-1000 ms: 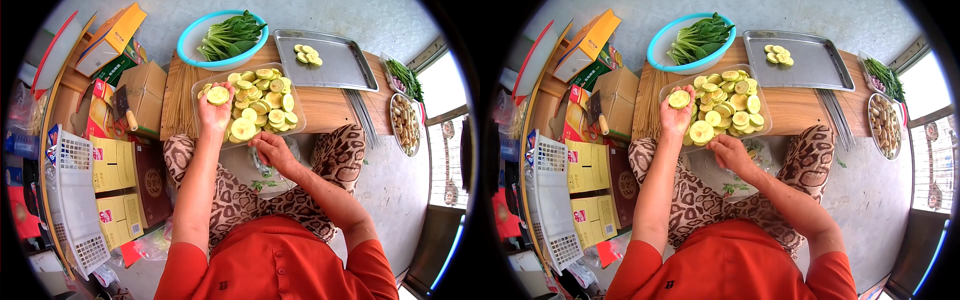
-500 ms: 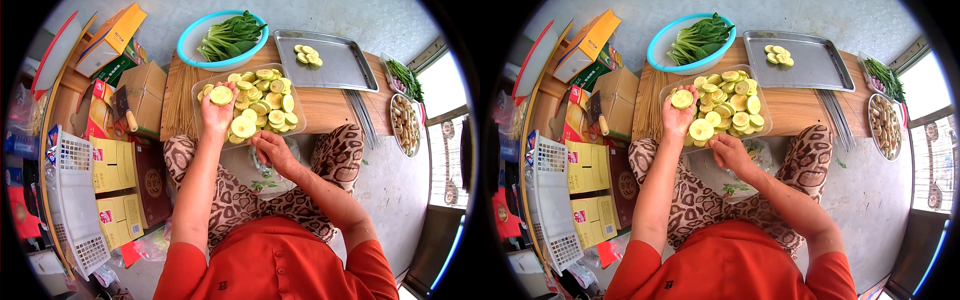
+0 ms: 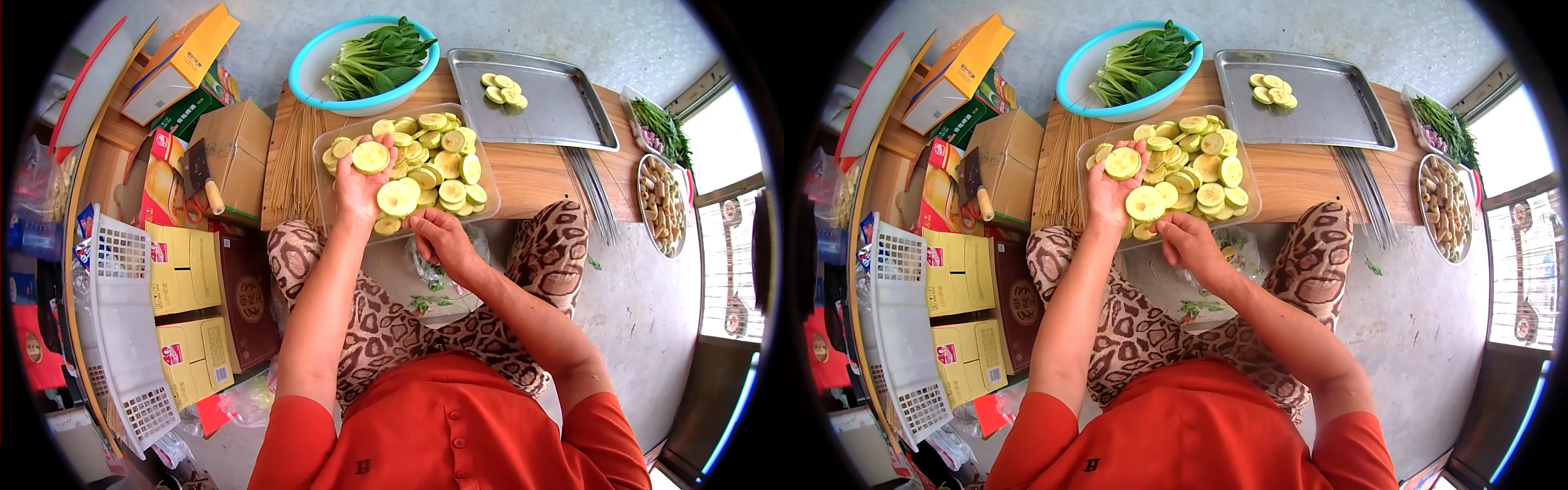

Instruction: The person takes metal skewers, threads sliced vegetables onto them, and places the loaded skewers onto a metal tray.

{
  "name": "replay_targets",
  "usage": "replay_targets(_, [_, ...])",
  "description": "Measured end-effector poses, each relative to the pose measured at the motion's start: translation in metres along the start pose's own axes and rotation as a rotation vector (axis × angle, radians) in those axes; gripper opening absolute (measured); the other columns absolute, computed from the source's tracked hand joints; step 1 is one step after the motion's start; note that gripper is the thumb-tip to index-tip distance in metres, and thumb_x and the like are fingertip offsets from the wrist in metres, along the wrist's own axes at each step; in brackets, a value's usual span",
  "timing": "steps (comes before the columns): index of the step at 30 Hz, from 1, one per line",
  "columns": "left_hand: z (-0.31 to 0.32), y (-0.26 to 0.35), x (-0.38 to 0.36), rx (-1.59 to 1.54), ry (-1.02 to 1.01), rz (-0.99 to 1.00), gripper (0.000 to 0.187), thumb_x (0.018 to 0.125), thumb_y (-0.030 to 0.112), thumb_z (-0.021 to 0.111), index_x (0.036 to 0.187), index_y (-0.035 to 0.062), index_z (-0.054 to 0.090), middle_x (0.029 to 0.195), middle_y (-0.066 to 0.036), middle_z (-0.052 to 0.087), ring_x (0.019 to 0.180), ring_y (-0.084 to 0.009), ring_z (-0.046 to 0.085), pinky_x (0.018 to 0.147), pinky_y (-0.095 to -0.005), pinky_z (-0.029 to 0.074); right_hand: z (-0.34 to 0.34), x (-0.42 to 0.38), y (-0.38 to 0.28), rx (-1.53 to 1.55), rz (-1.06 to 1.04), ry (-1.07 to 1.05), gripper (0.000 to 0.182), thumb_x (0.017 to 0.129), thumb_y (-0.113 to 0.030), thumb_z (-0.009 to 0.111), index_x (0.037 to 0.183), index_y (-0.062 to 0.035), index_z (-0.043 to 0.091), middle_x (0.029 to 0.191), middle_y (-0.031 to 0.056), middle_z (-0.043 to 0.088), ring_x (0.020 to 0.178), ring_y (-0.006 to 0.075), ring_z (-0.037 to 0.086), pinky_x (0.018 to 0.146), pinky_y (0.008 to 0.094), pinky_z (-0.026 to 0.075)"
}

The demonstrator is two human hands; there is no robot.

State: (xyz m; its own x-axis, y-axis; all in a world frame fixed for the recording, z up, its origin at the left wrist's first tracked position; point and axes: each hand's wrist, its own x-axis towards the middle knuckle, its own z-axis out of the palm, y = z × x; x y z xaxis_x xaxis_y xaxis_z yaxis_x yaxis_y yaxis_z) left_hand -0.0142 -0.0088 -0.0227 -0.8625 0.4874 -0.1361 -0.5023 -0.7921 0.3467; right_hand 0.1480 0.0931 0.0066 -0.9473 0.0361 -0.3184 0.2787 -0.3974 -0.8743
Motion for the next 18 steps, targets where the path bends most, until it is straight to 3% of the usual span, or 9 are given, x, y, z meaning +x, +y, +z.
replay_targets(8, [0.007, -0.005, -0.008, -0.020, 0.028, -0.070, 0.036, 0.092, 0.023, 0.040, 0.116, -0.0010, 0.051, 0.121, -0.018, 0.055, 0.117, -0.0345, 0.051, 0.103, -0.0460, 0.040, 0.002, 0.008, -0.001, 0.031, 0.002, 0.029, 0.018, 0.096, -0.019, 0.047, 0.091, -0.0065, 0.058, 0.053, -0.0028, 0.046, 0.045, 0.0057, 0.038, 0.044, 0.0207, 0.026])
replay_targets(11, [0.008, -0.005, -0.009, 0.019, 0.036, -0.065, 0.037, 0.094, 0.027, 0.038, 0.118, 0.0017, 0.051, 0.120, -0.018, 0.055, 0.115, -0.0336, 0.052, 0.101, -0.0463, 0.041, 0.003, 0.011, 0.002, 0.029, -0.013, 0.043, 0.019, 0.096, -0.021, 0.049, 0.092, -0.0046, 0.058, 0.051, -0.0018, 0.043, 0.041, 0.0059, 0.033, 0.040, 0.0211, 0.024])
replay_targets(13, [0.004, -0.005, -0.009, -0.017, -0.075, -0.094, 0.040, 0.097, 0.033, 0.036, 0.119, 0.0033, 0.051, 0.119, -0.018, 0.055, 0.112, -0.0321, 0.054, 0.098, -0.0462, 0.043, 0.005, 0.010, 0.000, 0.022, -0.004, 0.042, 0.020, 0.096, -0.022, 0.048, 0.092, -0.0048, 0.058, 0.051, -0.0016, 0.043, 0.041, 0.0060, 0.034, 0.040, 0.0212, 0.024])
replay_targets(18, [0.004, -0.003, -0.005, -0.002, 0.012, -0.072, 0.043, 0.097, 0.035, 0.036, 0.121, 0.0032, 0.050, 0.114, -0.017, 0.057, 0.107, -0.0302, 0.056, 0.092, -0.0434, 0.047, 0.008, 0.011, 0.003, -0.015, -0.017, 0.035, 0.019, 0.097, -0.022, 0.049, 0.094, -0.0052, 0.059, 0.051, -0.0020, 0.043, 0.042, 0.0059, 0.034, 0.040, 0.0212, 0.024])
